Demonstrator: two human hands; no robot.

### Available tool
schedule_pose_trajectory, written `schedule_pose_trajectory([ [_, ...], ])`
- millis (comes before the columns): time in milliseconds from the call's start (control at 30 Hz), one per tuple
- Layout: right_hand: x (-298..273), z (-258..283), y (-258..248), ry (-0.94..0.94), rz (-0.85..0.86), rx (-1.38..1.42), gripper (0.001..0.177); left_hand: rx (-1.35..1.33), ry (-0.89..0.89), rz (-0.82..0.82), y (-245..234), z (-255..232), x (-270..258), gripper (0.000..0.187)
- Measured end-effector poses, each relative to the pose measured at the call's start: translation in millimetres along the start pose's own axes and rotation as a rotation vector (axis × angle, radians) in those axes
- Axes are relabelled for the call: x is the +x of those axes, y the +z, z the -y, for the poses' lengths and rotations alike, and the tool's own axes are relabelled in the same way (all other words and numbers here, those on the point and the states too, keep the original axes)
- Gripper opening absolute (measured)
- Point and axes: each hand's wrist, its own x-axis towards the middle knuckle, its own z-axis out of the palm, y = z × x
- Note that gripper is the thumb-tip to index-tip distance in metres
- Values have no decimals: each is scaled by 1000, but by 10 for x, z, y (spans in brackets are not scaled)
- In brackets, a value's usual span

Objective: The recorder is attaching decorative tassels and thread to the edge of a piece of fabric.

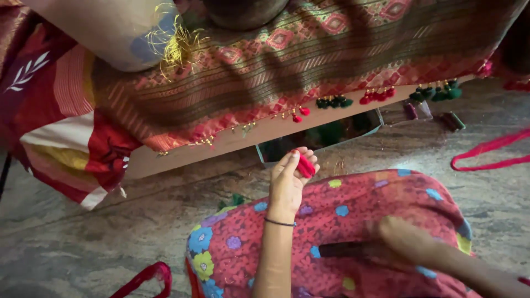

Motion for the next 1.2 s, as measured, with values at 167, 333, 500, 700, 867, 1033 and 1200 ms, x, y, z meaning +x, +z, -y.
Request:
schedule_pose_trajectory([
  [167, 841, 344, -641, -341, -676, 675, 55, -99, -41, -58, -16, 69, 34, 27],
  [333, 1349, 136, -208, -5, -266, 1132, 35, -14, 1, -170, -673, 293, 583, 28],
  [500, 1317, -529, 897, -290, -238, 1300, 25, 269, -102, -187, -1920, 573, 1635, 24],
  [700, 1069, -1068, 1738, 585, -124, 1673, 64, 1603, 208, -525, -1359, 141, 1591, 24],
  [867, 1081, -1143, 1760, 300, -20, 1525, 20, 1582, 413, -524, -1165, 91, 1302, 25],
  [1033, 1079, -711, 1006, 309, -76, 1706, 19, 873, 439, -285, -397, -202, 866, 19],
  [1200, 1037, -356, 552, 130, -90, 1524, 28, 344, 384, -28, 122, -378, 693, 30],
])
